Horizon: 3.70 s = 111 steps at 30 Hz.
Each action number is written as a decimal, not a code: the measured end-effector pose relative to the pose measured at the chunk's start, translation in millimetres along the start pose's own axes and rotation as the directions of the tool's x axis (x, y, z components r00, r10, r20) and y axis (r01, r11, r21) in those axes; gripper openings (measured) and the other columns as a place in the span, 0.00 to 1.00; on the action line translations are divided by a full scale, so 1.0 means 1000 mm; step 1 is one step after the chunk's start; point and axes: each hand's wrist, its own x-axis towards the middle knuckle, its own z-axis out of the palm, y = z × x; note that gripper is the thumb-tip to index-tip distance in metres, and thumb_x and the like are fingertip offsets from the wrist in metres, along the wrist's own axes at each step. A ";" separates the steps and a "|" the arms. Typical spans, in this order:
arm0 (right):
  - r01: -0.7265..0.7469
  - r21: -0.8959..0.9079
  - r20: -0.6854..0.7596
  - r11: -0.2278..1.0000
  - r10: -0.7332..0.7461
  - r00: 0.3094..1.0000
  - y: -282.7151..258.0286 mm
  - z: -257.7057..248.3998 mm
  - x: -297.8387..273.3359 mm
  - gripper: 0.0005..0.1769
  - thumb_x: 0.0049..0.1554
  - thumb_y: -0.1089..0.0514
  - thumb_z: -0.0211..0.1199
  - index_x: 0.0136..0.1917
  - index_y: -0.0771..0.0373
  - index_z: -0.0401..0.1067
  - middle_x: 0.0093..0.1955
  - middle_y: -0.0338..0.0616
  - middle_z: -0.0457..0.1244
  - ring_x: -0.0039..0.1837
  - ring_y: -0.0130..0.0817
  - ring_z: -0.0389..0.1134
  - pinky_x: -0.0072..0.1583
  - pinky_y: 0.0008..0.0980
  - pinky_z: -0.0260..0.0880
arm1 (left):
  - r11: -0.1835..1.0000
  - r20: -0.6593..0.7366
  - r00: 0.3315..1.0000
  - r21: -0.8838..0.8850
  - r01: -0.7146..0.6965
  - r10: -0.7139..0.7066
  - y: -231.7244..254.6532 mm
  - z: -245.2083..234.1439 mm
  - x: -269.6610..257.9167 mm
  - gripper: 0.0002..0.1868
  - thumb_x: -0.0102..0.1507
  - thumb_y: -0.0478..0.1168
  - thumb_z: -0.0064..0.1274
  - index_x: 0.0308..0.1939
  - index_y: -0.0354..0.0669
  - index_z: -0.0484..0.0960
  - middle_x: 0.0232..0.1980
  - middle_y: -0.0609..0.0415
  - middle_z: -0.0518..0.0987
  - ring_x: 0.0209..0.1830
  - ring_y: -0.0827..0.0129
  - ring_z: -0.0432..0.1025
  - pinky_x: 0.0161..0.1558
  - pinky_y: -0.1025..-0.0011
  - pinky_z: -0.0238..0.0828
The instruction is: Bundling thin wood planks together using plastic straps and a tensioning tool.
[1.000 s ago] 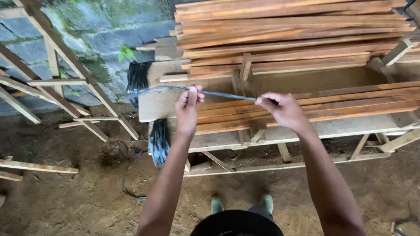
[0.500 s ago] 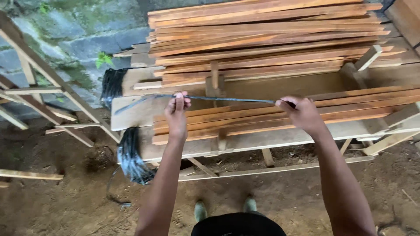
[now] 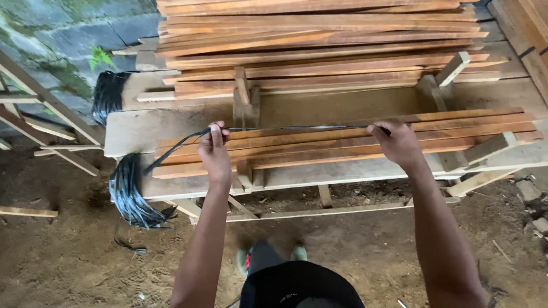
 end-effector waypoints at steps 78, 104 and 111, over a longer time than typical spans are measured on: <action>-0.459 -0.031 0.589 0.888 0.388 0.709 0.156 0.207 0.221 0.14 0.62 0.50 0.64 0.57 0.58 0.80 0.57 0.44 0.72 0.55 0.36 0.73 0.61 0.44 0.73 | 0.490 0.397 0.291 0.658 0.571 -0.871 -0.104 0.023 -0.091 0.19 0.74 0.52 0.42 0.51 0.40 0.77 0.44 0.51 0.80 0.44 0.67 0.77 0.53 0.64 0.79; 0.095 -0.247 0.968 0.964 0.241 0.076 0.126 0.312 0.212 0.13 0.67 0.54 0.54 0.49 0.60 0.78 0.42 0.44 0.65 0.38 0.32 0.56 0.45 0.35 0.65 | 0.599 0.060 0.680 0.534 0.596 -0.730 -0.342 -0.075 -0.196 0.22 0.74 0.52 0.38 0.56 0.36 0.71 0.47 0.48 0.83 0.45 0.65 0.81 0.44 0.67 0.78; -0.014 -0.391 0.913 0.920 0.390 0.119 0.152 0.359 0.200 0.11 0.66 0.62 0.49 0.46 0.64 0.71 0.39 0.43 0.63 0.36 0.30 0.58 0.38 0.29 0.65 | 0.411 0.202 0.470 0.821 0.397 -0.859 -0.242 0.002 -0.155 0.22 0.74 0.53 0.30 0.62 0.44 0.69 0.47 0.54 0.73 0.39 0.68 0.72 0.38 0.69 0.71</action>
